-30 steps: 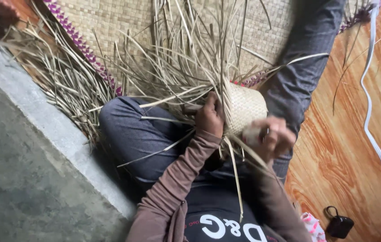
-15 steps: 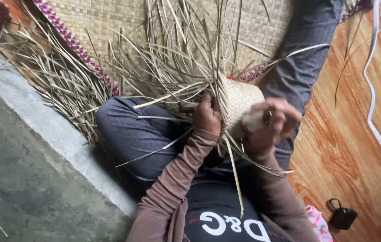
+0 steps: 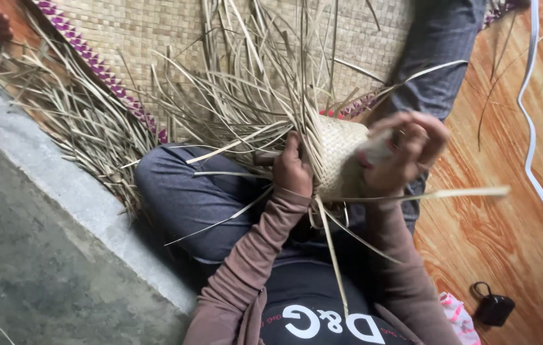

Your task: Weaving dried plant fibers around a form to create a basket while sitting on the floor

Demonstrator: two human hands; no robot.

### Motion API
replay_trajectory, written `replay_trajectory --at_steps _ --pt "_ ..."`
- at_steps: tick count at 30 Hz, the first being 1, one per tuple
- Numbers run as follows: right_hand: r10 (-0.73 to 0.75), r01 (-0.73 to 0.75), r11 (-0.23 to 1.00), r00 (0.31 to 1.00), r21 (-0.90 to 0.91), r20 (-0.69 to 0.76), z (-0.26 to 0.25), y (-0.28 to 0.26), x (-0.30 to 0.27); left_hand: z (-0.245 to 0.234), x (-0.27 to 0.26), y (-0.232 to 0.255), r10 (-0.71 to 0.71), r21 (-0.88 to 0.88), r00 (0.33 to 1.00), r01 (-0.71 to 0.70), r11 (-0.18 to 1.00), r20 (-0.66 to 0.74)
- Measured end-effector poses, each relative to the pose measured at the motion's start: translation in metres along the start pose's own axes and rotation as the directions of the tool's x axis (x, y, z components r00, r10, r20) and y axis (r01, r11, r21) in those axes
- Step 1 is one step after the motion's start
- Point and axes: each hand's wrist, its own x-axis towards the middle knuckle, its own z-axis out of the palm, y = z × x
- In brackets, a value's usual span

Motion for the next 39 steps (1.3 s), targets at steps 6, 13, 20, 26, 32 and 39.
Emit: replay_trajectory --at_steps 6,13,20,26,32,39 --pt "0.019 -0.019 0.999 1.000 -0.026 -0.019 -0.075 0.003 -0.045 -0.003 0.001 0.004 0.041 0.065 0.999 -0.039 0.997 -0.034" --pt "0.307 -0.300 0.952 0.924 -0.064 0.228 0.003 0.039 0.001 -0.014 0.001 0.019 0.046 0.001 0.999 -0.046 0.999 -0.029" --pt "0.165 -0.167 0.986 0.973 -0.003 0.164 -0.069 0.024 -0.055 -0.002 0.002 -0.001 0.037 -0.011 0.997 -0.038 0.999 -0.068" --pt "0.043 -0.029 0.998 0.961 -0.054 0.273 -0.048 -0.004 -0.048 -0.009 0.003 0.022 0.036 0.008 0.998 -0.036 0.999 -0.053" --pt "0.045 -0.065 0.997 0.944 0.049 0.327 0.002 0.023 -0.021 -0.006 0.000 0.012 -0.011 0.014 1.000 0.011 1.000 -0.009" --pt "-0.057 -0.024 0.986 0.880 0.164 0.472 -0.094 0.004 -0.080 0.003 -0.001 -0.006 0.057 0.051 0.996 -0.054 0.997 -0.063"
